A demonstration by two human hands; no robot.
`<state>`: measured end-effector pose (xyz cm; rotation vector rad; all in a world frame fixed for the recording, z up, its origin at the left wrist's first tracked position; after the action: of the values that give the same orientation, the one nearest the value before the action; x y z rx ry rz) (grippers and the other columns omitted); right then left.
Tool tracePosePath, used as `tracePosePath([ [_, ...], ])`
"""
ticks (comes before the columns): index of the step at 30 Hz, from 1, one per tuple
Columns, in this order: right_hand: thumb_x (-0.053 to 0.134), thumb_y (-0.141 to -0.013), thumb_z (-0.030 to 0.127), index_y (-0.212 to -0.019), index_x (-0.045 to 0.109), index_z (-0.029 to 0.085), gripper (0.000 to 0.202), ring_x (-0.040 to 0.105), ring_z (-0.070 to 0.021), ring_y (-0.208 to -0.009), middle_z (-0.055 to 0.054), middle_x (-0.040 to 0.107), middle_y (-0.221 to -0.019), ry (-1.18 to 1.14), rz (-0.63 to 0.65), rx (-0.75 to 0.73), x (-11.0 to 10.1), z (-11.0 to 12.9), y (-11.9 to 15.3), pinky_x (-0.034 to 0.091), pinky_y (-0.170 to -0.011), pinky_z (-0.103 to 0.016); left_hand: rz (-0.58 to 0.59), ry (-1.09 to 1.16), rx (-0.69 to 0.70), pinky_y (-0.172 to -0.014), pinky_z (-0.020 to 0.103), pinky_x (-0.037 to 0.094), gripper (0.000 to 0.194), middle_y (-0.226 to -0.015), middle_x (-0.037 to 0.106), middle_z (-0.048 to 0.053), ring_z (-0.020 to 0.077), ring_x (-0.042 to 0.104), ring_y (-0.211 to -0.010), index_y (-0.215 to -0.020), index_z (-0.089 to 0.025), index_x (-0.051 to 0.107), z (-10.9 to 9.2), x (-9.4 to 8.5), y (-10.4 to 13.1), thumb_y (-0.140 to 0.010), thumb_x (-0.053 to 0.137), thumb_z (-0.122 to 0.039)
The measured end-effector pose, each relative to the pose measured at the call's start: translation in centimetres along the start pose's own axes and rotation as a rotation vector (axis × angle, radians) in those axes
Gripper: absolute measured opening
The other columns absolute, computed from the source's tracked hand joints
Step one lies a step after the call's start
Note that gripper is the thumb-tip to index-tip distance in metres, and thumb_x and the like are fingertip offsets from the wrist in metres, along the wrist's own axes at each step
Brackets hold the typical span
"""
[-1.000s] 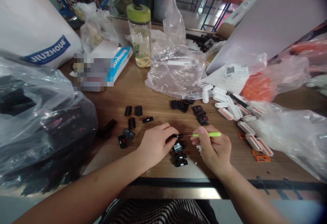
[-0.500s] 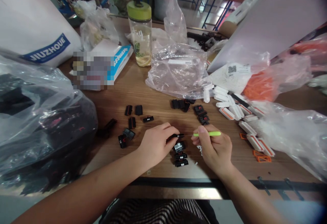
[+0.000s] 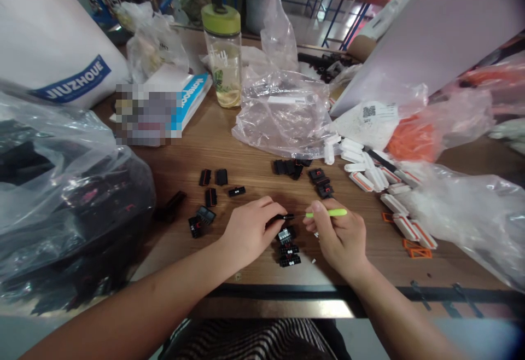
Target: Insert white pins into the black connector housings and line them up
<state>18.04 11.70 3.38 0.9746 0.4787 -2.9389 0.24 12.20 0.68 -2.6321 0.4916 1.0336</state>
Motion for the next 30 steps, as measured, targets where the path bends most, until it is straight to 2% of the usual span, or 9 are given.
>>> tracePosePath([
  [6,0.053,-0.097,0.028,-0.076,0.067,0.018,0.026,0.065,-0.0114,-0.051,0.000,0.068,-0.062,-0.026,-0.086,0.017,-0.5,0.3,0.0,0.051,-0.054,-0.022,0.007,0.003,-0.006,-0.070,0.029,0.049,0.010,-0.092,0.066,0.000,0.0167,0.064,-0.080,-0.100,-0.023,0.068,0.0,0.0,0.0,-0.094,0.059,-0.022],
  [21,0.054,-0.097,0.027,-0.078,0.067,0.018,0.025,0.066,-0.0107,-0.055,0.001,0.069,-0.066,-0.018,-0.002,0.010,0.1,-0.1,-0.2,0.051,-0.056,-0.021,0.007,0.027,-0.015,-0.073,0.029,0.048,0.010,-0.092,0.065,0.000,0.0159,0.063,-0.081,-0.099,-0.022,0.068,-0.1,0.0,0.0,-0.093,0.060,-0.020],
  [23,0.054,-0.097,0.027,-0.077,0.068,0.018,0.026,0.064,-0.0096,-0.052,0.001,0.068,-0.064,-0.051,-0.046,0.009,-0.3,0.0,-0.1,0.050,-0.053,-0.020,0.013,0.014,-0.031,-0.071,0.028,0.048,0.009,-0.091,0.066,-0.001,0.0154,0.063,-0.079,-0.098,-0.023,0.068,0.1,-0.4,0.0,-0.092,0.061,-0.020],
  [27,0.054,-0.097,0.028,-0.072,0.068,0.018,0.031,0.059,-0.0077,-0.046,0.002,0.065,-0.060,-0.113,-0.219,0.054,-1.5,-0.5,-0.2,0.047,-0.047,-0.018,-0.003,-0.060,-0.118,-0.063,0.027,0.048,0.011,-0.094,0.067,-0.001,0.0126,0.060,-0.067,-0.096,-0.023,0.068,1.1,-2.2,-0.1,-0.087,0.063,-0.019],
  [30,0.054,-0.097,0.029,-0.072,0.068,0.017,0.031,0.059,-0.0076,-0.045,0.001,0.065,-0.059,-0.113,-0.265,0.049,-1.9,-0.9,-0.6,0.047,-0.046,-0.018,-0.150,-0.146,-0.082,-0.071,0.030,0.051,0.014,-0.099,0.067,0.001,0.0165,0.064,-0.080,-0.098,-0.022,0.068,0.9,-3.5,0.3,-0.085,0.066,-0.022],
])
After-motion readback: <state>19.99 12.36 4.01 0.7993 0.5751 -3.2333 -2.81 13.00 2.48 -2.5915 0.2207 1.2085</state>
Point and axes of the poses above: each hand's wrist, its own y-axis away from the middle knuckle, its own x-axis out of the palm, z = x × y, the point moved 4 cm from there along -y, towards the middle knuckle
